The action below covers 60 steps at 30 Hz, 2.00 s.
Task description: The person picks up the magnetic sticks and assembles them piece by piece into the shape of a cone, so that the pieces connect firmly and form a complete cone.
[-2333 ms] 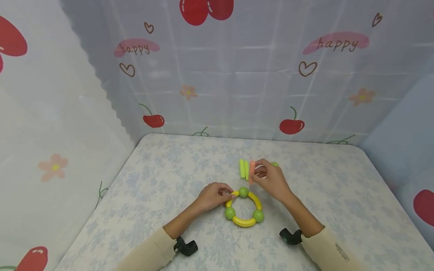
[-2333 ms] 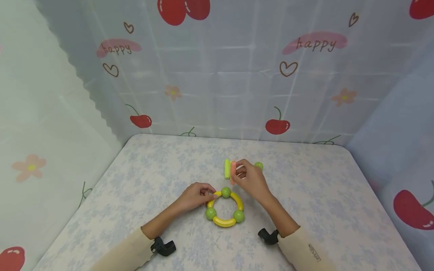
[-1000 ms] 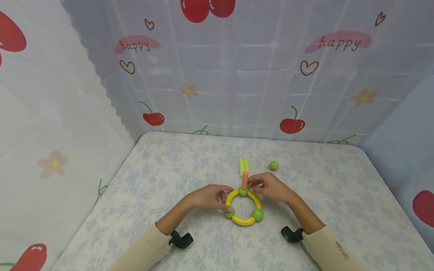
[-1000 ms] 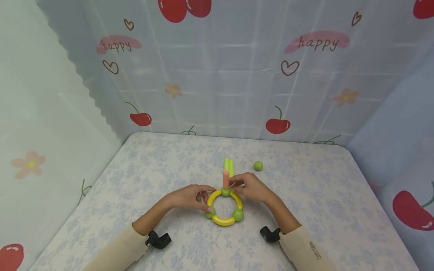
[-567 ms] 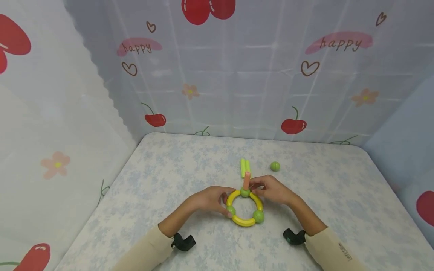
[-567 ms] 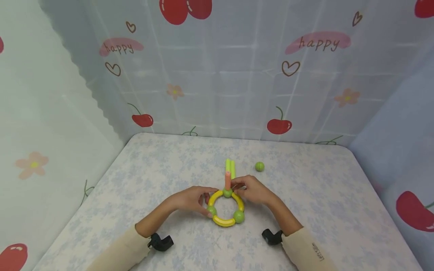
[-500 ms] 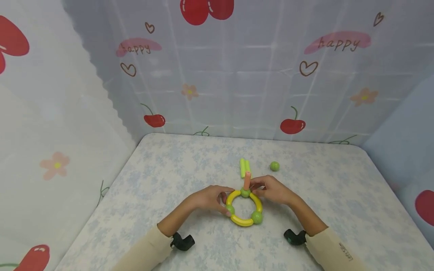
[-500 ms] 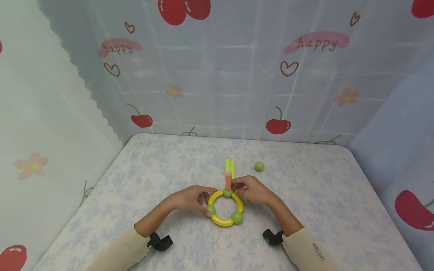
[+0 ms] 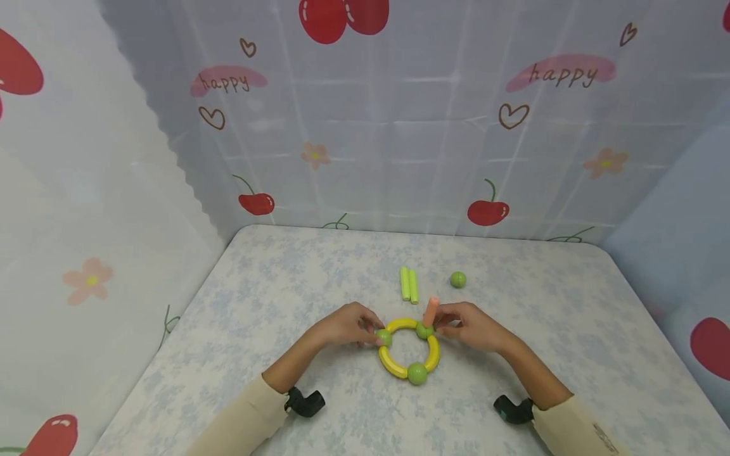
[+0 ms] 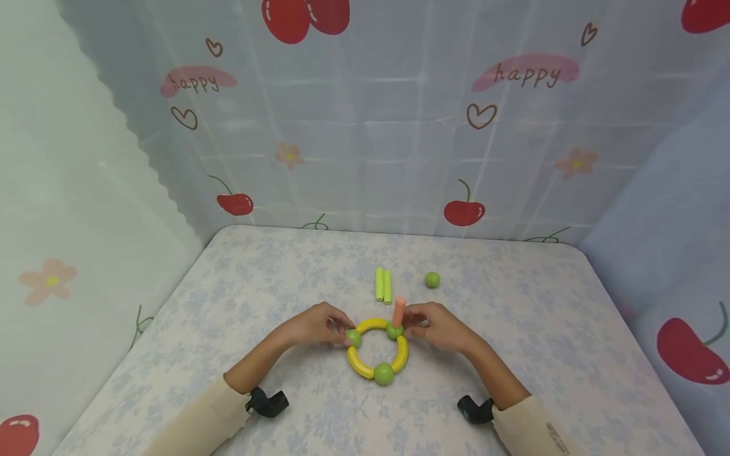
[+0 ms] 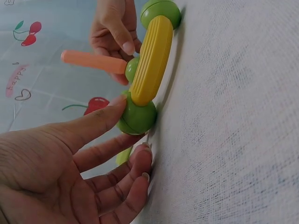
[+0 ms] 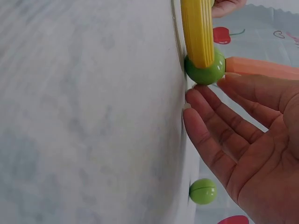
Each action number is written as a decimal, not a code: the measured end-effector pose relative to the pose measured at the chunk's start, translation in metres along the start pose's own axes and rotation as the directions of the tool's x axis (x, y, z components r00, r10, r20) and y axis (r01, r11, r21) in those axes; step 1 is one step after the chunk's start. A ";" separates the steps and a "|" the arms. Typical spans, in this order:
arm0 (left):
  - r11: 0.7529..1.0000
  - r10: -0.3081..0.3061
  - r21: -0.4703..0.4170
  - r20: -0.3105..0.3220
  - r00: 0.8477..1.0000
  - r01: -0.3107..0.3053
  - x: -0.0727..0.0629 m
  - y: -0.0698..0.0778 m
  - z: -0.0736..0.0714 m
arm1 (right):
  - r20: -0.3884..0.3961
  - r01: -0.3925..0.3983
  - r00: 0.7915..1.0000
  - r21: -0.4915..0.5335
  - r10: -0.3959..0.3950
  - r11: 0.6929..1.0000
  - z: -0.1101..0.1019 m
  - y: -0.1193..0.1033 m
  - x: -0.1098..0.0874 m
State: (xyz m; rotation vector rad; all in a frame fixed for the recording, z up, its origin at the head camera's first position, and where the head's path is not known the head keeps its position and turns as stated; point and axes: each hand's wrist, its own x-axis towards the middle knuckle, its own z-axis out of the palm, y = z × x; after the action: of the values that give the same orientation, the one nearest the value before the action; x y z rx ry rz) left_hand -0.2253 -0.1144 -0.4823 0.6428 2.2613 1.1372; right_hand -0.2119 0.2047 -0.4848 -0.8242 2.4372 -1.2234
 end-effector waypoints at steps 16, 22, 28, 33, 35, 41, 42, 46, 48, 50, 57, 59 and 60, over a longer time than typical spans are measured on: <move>0.998 0.019 0.067 -0.124 0.992 -0.010 0.019 0.000 0.002 | 0.106 -0.041 0.994 0.124 0.028 0.991 -0.006 -0.001 -0.020; 0.996 0.030 0.089 -0.123 0.992 -0.019 0.028 0.003 0.002 | 0.184 -0.037 0.983 0.176 0.004 0.984 -0.004 -0.004 -0.023; 0.988 0.042 0.153 -0.131 0.991 -0.022 0.039 0.006 0.004 | 0.244 -0.014 0.969 0.227 -0.043 0.974 0.000 -0.011 -0.025; 0.976 0.059 0.218 -0.144 0.988 -0.027 0.048 0.006 0.006 | 0.260 -0.012 0.964 0.224 -0.048 0.975 0.003 -0.014 -0.025; 0.974 0.063 0.223 -0.141 0.988 -0.030 0.049 0.007 0.007 | 0.263 -0.007 0.963 0.215 -0.051 0.977 0.004 -0.015 -0.025; 0.982 0.068 0.181 -0.116 0.991 -0.046 0.040 0.006 0.003 | 0.276 0.005 0.960 0.184 -0.056 0.983 -0.001 -0.020 -0.022; 0.986 0.060 0.164 -0.112 0.992 -0.041 0.037 0.005 0.002 | 0.268 -0.001 0.962 0.171 -0.046 0.985 -0.003 -0.020 -0.020; 0.997 0.018 0.072 -0.081 0.997 -0.012 0.025 -0.001 0.001 | 0.166 -0.040 0.986 0.119 0.020 0.992 -0.014 -0.019 -0.012; 0.999 0.013 0.037 -0.072 0.997 -0.010 0.022 -0.004 0.001 | 0.087 -0.061 0.995 0.085 0.054 0.994 -0.019 -0.019 -0.004; 1.000 0.014 0.013 -0.070 0.997 -0.013 0.020 -0.007 0.001 | 0.005 -0.083 0.997 0.049 0.082 0.995 -0.023 -0.020 0.006; 0.999 -0.013 -0.049 -0.090 0.996 0.008 0.017 -0.016 0.002 | -0.166 -0.190 0.970 -0.066 0.177 0.980 -0.020 -0.024 0.054; 0.998 -0.038 -0.059 -0.093 0.995 0.033 0.015 -0.019 0.001 | -0.182 -0.196 0.967 -0.089 0.177 0.977 -0.017 -0.024 0.068; 0.997 -0.048 -0.064 -0.093 0.994 0.042 0.013 -0.020 0.001 | -0.186 -0.197 0.967 -0.097 0.177 0.976 -0.015 -0.023 0.074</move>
State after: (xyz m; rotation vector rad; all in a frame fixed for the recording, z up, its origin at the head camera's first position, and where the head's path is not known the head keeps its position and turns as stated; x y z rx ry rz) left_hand -0.2386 -0.1166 -0.5027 0.5204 2.2974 1.2348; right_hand -0.2694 0.1587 -0.4576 -0.5172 2.6777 -1.1375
